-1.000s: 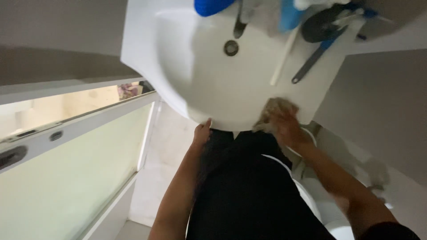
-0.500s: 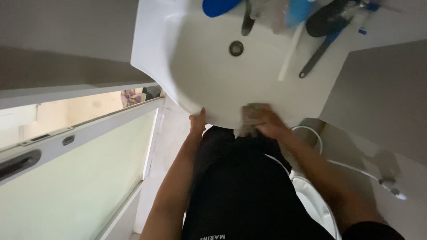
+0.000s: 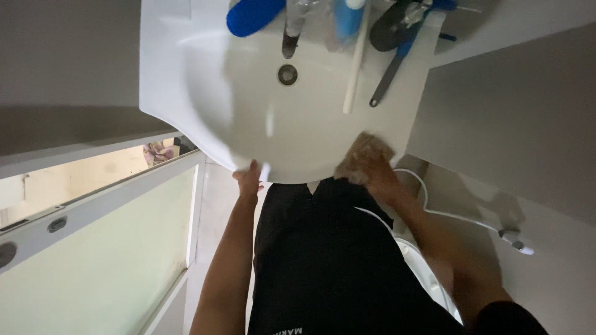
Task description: The person scrubs the inside of a white bathroom sink using a blue scrubbing brush. After scrubbing, they switch to a brown cloth to wipe the sink basin and the surrounding countertop area.
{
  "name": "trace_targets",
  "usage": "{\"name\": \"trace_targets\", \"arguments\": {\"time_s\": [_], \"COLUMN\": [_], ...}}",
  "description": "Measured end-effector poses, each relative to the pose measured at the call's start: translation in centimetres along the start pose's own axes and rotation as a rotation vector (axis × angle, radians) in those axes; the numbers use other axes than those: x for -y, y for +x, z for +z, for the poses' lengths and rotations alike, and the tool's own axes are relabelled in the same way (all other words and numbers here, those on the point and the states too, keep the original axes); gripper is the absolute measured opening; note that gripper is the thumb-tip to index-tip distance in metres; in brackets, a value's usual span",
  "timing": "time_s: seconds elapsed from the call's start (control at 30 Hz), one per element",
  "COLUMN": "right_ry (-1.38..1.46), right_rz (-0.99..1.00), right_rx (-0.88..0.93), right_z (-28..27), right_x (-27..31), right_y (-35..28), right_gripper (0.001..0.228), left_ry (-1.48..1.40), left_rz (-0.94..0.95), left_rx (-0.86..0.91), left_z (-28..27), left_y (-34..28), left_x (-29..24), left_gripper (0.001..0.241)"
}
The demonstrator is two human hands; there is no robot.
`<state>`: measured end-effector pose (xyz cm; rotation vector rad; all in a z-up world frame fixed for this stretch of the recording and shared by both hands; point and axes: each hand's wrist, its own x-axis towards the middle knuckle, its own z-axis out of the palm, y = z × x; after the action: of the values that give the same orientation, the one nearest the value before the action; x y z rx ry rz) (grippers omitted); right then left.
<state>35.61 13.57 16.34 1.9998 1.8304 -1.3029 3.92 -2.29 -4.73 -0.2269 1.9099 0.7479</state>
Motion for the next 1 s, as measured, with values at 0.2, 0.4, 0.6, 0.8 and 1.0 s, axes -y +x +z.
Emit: {"name": "trace_targets", "arguments": {"time_s": [0.2,0.4,0.6,0.8,1.0], "right_ry": [-0.078,-0.093,-0.111,0.409,0.073], "right_rz": [-0.717,-0.915,-0.937,-1.24,-1.026], "right_rx": [0.13,0.029,-0.219,-0.102,0.204], "right_z": [-3.9,-10.6,-11.5,-5.2,-12.0], "right_x": [-12.2,-13.7,-10.5,-15.5,-16.1], "right_y": [5.2,13.5,14.2,13.1,17.9], "right_gripper": [0.067,0.052,0.046,0.082,0.037], "left_ry": [-0.031,-0.071,-0.046,-0.137,-0.128], "left_rz": [-0.008,-0.058,-0.029,0.023,0.098], "left_rx": [-0.071,-0.108,-0.158,-0.18,-0.223], "left_z": [1.0,2.8,5.5,8.8,8.7], "left_y": [-1.5,-3.8,-7.8,-7.2,-6.1], "left_x": [0.7,2.9,2.9,5.5,7.3], "left_gripper": [0.094,0.098,0.096,0.106,0.101]}}
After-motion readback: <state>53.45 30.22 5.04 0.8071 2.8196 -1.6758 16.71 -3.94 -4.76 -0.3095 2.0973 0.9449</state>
